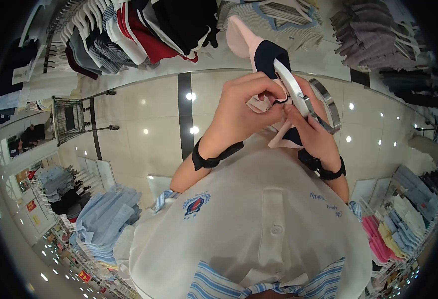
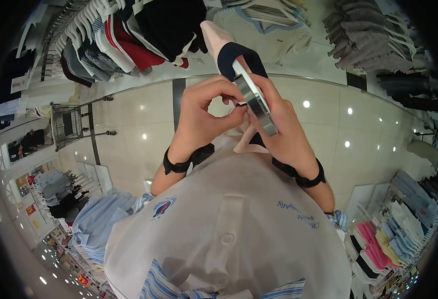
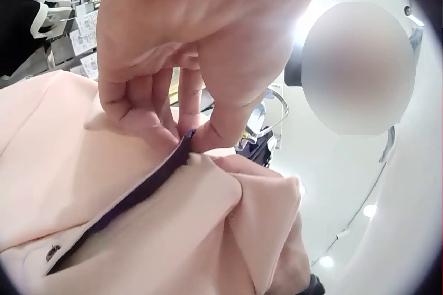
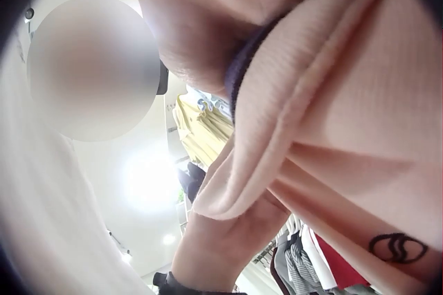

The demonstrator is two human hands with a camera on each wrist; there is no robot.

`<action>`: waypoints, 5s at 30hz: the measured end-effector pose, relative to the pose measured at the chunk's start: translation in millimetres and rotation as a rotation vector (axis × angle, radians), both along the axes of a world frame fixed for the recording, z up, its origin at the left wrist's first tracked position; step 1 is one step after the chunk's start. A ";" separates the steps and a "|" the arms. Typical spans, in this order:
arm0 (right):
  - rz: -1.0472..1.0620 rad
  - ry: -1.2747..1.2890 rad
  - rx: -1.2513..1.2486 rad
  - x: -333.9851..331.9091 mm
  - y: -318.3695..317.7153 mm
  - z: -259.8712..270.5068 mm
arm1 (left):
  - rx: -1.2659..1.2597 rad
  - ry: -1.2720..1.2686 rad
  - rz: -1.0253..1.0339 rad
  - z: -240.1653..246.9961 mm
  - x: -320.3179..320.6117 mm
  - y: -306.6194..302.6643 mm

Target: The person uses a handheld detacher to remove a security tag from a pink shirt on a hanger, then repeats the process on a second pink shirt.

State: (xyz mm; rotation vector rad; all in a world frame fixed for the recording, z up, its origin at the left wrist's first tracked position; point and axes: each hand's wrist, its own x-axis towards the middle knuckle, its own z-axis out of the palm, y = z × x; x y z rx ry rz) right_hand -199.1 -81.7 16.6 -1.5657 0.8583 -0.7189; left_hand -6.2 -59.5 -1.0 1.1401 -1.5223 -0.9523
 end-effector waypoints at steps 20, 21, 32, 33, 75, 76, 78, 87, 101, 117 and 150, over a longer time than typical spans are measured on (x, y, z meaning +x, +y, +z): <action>-0.193 -0.027 0.106 -2.3 3.7 -12.3 | -0.405 -0.210 0.177 -12.1 -6.4 17.0; -0.192 -0.064 0.128 -2.2 3.8 -13.3 | -0.408 -0.208 0.181 -11.1 -5.6 19.0; -0.192 -0.094 0.220 12.4 6.7 -9.0 | -0.080 0.043 0.098 1.7 11.6 32.9; -0.179 -0.108 0.208 16.1 5.7 -9.4 | -0.097 0.042 0.098 -0.5 14.3 32.6; -0.074 0.046 0.016 88.6 20.8 -18.7 | -0.191 -0.221 0.087 -28.4 81.5 36.4; -0.083 0.050 0.009 81.4 18.3 -18.6 | -0.205 -0.234 0.092 -27.4 74.2 34.5; -0.080 0.040 0.003 66.5 11.8 -17.9 | -0.217 -0.262 0.106 -25.1 58.5 29.8; -0.083 -0.071 0.077 -33.9 -10.4 -18.6 | -0.170 -0.303 0.205 -12.0 -50.7 13.9; -0.032 -0.143 0.143 -86.6 -29.3 -31.2 | -0.101 -0.445 0.279 -11.5 -107.7 7.6; 0.005 0.060 0.080 -1.9 -40.6 -48.6 | -0.010 -0.393 0.324 -36.0 -23.2 6.8; -0.150 0.084 -0.027 80.3 -2.9 -32.5 | -0.160 -0.302 0.143 -42.9 67.3 3.4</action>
